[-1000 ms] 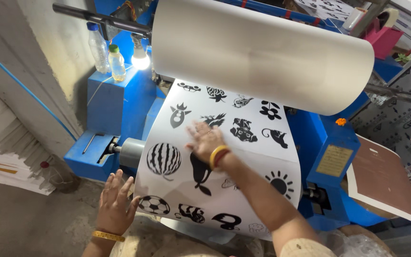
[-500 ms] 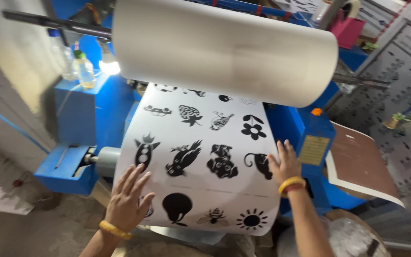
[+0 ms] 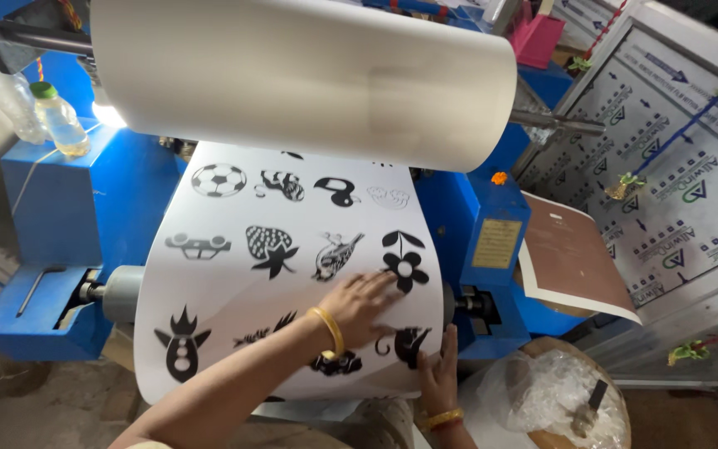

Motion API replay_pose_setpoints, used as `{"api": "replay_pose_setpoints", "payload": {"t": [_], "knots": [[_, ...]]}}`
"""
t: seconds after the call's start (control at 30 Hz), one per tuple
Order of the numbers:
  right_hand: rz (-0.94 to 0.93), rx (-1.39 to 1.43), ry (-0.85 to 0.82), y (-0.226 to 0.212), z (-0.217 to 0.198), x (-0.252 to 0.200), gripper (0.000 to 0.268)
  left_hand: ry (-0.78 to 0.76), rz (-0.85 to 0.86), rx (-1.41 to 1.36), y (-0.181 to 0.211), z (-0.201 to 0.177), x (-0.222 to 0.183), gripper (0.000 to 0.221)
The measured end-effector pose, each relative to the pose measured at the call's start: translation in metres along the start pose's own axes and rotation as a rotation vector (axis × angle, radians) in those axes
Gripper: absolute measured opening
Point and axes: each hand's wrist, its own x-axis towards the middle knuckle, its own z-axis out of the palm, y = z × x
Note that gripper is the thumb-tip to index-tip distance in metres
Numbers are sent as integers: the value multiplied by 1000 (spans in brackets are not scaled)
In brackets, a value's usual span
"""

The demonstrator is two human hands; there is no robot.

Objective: The person smooths and guides a continuous roll of printed film through a lamination or printing machine by hand, ensuring the material remains flat and centered as it feeds through the rollers.

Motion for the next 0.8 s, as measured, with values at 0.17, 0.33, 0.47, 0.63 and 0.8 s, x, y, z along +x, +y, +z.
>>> {"api": "replay_pose_setpoints", "payload": {"t": [0.17,0.33,0.47,0.63,0.8], "knots": [[-138,-332,59,-26,-5,-1,89,-16,-409,54,-82,-14,-25,64],[-379,-681,31,-60,-3,32,76,339,-735,58,-159,-2,-118,70],[-560,-854,8,-87,17,64,64,657,-684,155,-165,37,-189,64],[-568,-1046,-299,-130,86,91,64,798,-633,197,-139,82,-236,64],[-796,-1057,-866,-195,184,62,74,816,-639,143,-109,102,-260,68]]}}
